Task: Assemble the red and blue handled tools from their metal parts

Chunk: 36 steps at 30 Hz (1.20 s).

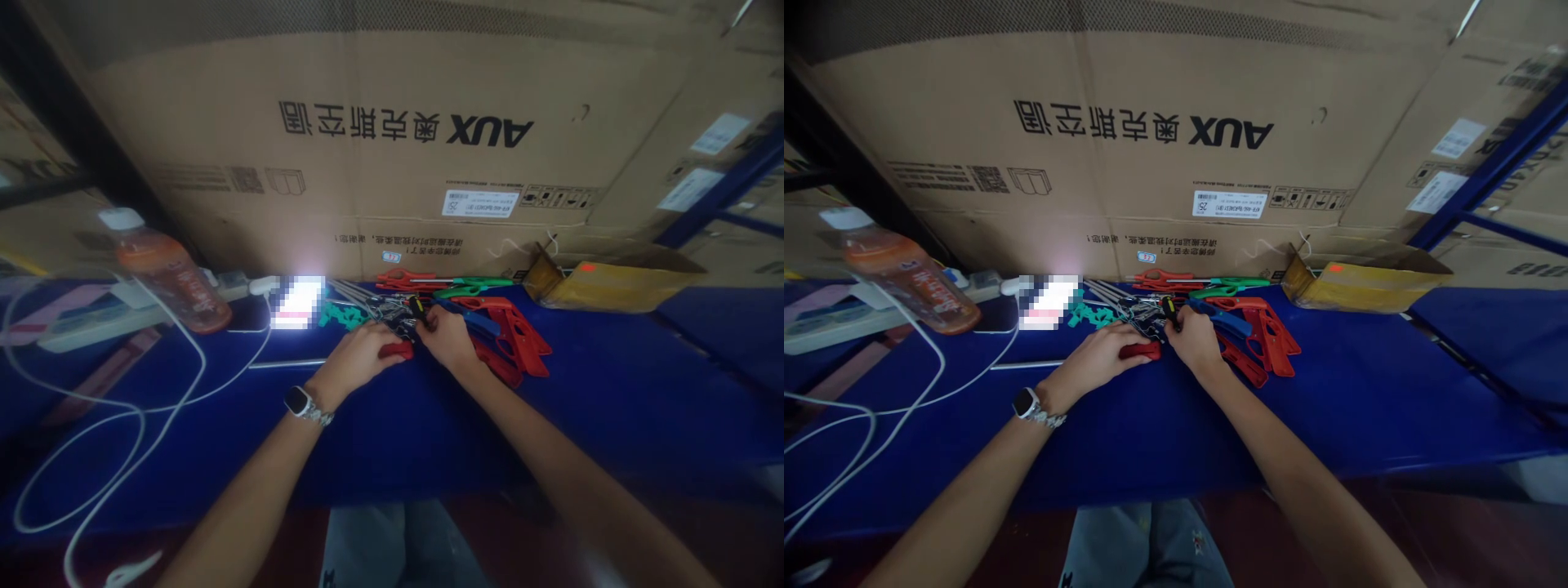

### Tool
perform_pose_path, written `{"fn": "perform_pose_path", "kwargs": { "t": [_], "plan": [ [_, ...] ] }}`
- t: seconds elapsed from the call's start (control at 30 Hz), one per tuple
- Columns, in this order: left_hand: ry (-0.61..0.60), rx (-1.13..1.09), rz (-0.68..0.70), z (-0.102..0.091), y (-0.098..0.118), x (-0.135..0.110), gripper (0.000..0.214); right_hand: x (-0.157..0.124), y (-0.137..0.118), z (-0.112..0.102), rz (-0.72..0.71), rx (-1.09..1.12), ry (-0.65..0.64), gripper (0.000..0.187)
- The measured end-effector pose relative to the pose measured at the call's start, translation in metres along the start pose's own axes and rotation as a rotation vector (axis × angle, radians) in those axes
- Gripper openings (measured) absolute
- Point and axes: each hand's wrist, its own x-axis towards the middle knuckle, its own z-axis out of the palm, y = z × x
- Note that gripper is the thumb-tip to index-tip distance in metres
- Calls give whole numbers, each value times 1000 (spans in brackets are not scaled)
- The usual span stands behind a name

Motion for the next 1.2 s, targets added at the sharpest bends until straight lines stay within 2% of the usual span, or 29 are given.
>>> {"fn": "perform_pose_path", "kwargs": {
  "t": [0.17,0.27,0.37,0.47,0.57,0.67,0.73,0.87,0.97,1.03,1.2],
  "plan": [
    [-18,7,-29,-2,3,1,20,-9,-7,-10,-31,-145,13,26],
    [54,15,-60,-8,3,-1,17,-25,-20,-16,-132,-203,42,25],
    [230,12,-159,-22,-3,-13,15,-37,-39,-14,-403,-218,-37,28],
    [469,-10,-341,-36,-12,-41,20,-37,-59,-4,-699,-220,-156,37],
    [657,-9,-482,-42,-16,-78,21,-29,-74,9,-821,-207,-282,32],
    [663,4,-601,-41,-15,-108,22,-23,-79,19,-834,-179,-324,23],
    [624,18,-672,-38,-13,-119,22,-23,-79,22,-843,-162,-313,22],
    [473,81,-837,-36,-11,-121,20,-29,-75,20,-858,-217,-308,20],
    [402,34,-872,-35,-13,-114,17,-34,-73,17,-835,-267,-286,19],
    [402,-94,-870,-34,-16,-108,17,-36,-73,14,-791,-236,-279,19],
    [521,-708,-793,-27,-18,-80,51,-39,-75,7,-643,10,-308,12]
  ]
}}
